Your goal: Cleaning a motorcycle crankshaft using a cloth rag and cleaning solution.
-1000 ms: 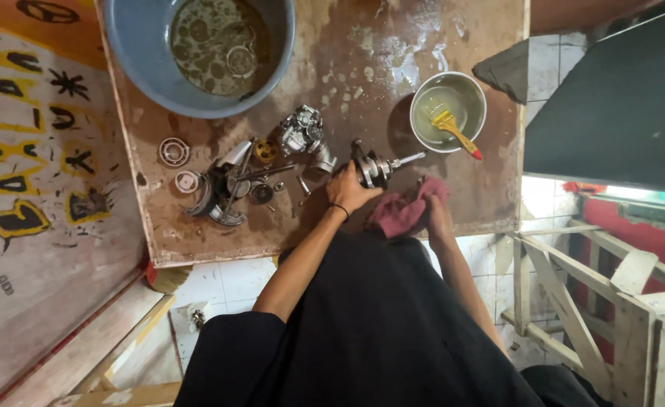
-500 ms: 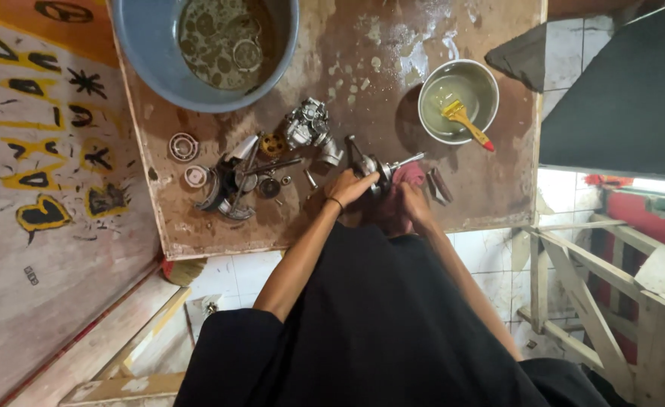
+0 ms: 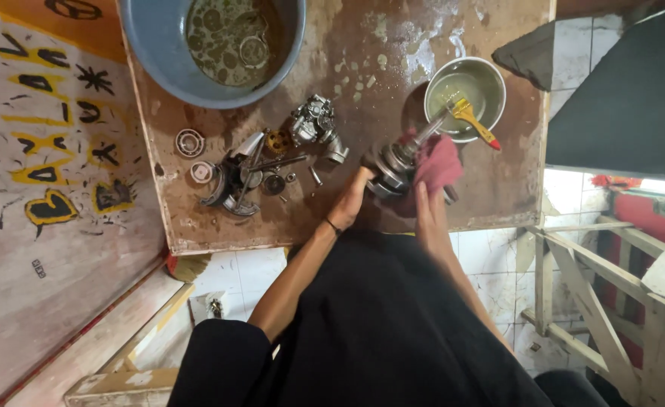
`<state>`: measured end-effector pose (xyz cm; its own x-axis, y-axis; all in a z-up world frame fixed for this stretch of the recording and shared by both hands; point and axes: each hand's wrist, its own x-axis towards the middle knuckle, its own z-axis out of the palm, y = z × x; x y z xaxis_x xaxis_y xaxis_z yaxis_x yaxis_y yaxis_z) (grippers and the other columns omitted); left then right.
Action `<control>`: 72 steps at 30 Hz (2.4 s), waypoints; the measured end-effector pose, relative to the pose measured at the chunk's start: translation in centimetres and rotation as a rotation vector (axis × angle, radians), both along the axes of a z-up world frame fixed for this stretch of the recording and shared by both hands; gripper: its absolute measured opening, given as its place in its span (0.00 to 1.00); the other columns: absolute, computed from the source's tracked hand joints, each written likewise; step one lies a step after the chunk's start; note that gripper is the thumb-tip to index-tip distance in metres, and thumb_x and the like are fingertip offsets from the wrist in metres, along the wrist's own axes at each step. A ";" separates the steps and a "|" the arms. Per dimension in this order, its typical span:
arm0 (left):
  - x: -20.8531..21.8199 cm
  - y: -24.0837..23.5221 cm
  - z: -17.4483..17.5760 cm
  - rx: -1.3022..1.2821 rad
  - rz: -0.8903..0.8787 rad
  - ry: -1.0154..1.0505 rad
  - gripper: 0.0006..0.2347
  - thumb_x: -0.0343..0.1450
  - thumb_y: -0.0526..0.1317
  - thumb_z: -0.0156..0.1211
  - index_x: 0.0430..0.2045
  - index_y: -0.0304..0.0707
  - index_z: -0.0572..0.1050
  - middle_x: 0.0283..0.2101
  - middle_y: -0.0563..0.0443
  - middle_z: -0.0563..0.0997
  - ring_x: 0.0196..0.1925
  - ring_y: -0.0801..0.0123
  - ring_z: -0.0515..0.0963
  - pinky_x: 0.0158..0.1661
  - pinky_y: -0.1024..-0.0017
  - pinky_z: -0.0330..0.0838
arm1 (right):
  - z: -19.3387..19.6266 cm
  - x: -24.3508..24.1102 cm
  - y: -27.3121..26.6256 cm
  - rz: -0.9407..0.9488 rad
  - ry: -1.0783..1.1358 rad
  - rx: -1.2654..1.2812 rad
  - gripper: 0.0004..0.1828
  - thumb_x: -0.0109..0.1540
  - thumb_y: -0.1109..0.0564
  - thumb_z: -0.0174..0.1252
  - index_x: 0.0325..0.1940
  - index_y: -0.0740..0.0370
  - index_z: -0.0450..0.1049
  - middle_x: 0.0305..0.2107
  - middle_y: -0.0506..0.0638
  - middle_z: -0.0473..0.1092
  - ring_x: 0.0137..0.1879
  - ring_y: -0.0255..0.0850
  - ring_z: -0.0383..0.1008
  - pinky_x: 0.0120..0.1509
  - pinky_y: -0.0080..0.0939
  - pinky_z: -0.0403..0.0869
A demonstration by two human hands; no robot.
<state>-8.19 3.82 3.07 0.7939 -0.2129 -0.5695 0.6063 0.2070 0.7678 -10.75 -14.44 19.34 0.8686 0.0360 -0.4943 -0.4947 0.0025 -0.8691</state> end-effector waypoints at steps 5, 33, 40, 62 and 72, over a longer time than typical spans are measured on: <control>1.9 0.4 4.0 -0.349 0.189 0.033 0.27 0.78 0.61 0.40 0.54 0.36 0.73 0.50 0.51 0.80 0.47 0.69 0.79 0.47 0.67 0.76 | 9.4 2.7 3.6 0.006 -0.410 -0.310 0.37 0.74 0.43 0.40 0.78 0.73 0.47 0.73 0.64 0.53 0.79 0.50 0.51 0.80 0.47 0.51; 0.7 1.4 9.1 0.053 -0.048 0.000 0.26 0.75 0.58 0.40 0.53 0.36 0.74 0.52 0.54 0.77 0.50 0.73 0.75 0.46 0.72 0.74 | -4.7 3.8 1.8 -0.525 0.308 0.878 0.23 0.71 0.41 0.45 0.60 0.58 0.72 0.53 0.52 0.75 0.59 0.48 0.74 0.70 0.56 0.69; -0.5 1.1 7.1 0.023 -0.113 0.216 0.24 0.74 0.58 0.44 0.43 0.35 0.77 0.37 0.54 0.79 0.37 0.71 0.75 0.35 0.70 0.69 | -5.3 3.6 0.9 -0.297 0.326 0.779 0.25 0.69 0.45 0.43 0.68 0.52 0.68 0.63 0.46 0.70 0.66 0.41 0.72 0.73 0.52 0.68; 1.6 3.5 7.3 0.783 -0.457 0.038 0.36 0.61 0.71 0.52 0.31 0.30 0.84 0.34 0.30 0.84 0.41 0.44 0.84 0.43 0.51 0.75 | -11.0 1.8 -2.6 -0.146 0.511 0.659 0.22 0.74 0.43 0.43 0.54 0.61 0.74 0.38 0.51 0.76 0.42 0.41 0.76 0.49 0.43 0.75; 4.6 0.9 8.2 1.137 -0.764 -0.231 0.35 0.54 0.72 0.61 0.33 0.36 0.85 0.38 0.35 0.85 0.42 0.48 0.85 0.43 0.56 0.78 | -9.6 0.9 -4.4 -0.287 0.345 0.443 0.20 0.71 0.44 0.46 0.56 0.58 0.72 0.47 0.50 0.75 0.53 0.40 0.76 0.60 0.43 0.74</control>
